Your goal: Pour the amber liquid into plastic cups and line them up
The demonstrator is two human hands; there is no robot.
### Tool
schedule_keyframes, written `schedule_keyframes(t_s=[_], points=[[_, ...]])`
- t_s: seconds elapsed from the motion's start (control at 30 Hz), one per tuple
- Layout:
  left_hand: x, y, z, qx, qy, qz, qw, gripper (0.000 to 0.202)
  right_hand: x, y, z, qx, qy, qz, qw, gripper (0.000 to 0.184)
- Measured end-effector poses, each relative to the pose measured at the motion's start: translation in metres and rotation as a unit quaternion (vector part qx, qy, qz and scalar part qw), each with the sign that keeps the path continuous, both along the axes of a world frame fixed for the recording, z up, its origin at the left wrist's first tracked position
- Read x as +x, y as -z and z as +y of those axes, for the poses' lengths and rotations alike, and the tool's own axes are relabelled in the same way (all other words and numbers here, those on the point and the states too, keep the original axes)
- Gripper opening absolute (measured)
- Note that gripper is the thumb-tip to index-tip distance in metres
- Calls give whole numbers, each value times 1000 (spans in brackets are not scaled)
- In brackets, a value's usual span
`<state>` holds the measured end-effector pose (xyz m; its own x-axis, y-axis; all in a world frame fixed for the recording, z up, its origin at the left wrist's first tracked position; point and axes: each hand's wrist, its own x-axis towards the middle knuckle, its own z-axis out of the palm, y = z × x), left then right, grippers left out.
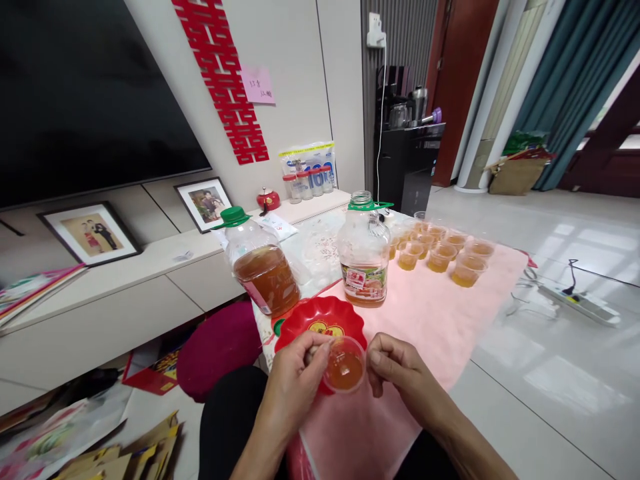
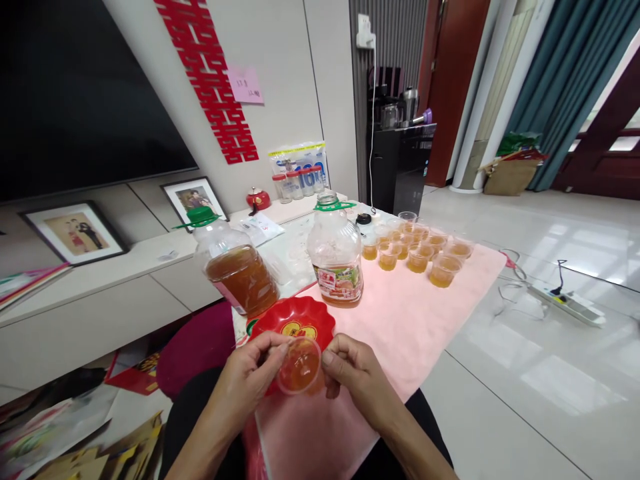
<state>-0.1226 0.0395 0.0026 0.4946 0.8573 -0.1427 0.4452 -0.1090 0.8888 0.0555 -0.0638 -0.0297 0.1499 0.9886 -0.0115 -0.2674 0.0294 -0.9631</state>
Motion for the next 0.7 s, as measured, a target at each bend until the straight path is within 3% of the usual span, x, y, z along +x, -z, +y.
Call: schedule_keyframes(t_s=[0.3,0.53,0.7], points=[[11,-4,-24,-25,48,2,999,59,10,4,-27,-49,-17,35,998,53],[26,8,-38,-39,93,-15,995,52,18,9,-48,-107,18,68,992,53],[39,14,-47,-64,92,-37,993,42,23,10,-55,-128,58,90,986,51]])
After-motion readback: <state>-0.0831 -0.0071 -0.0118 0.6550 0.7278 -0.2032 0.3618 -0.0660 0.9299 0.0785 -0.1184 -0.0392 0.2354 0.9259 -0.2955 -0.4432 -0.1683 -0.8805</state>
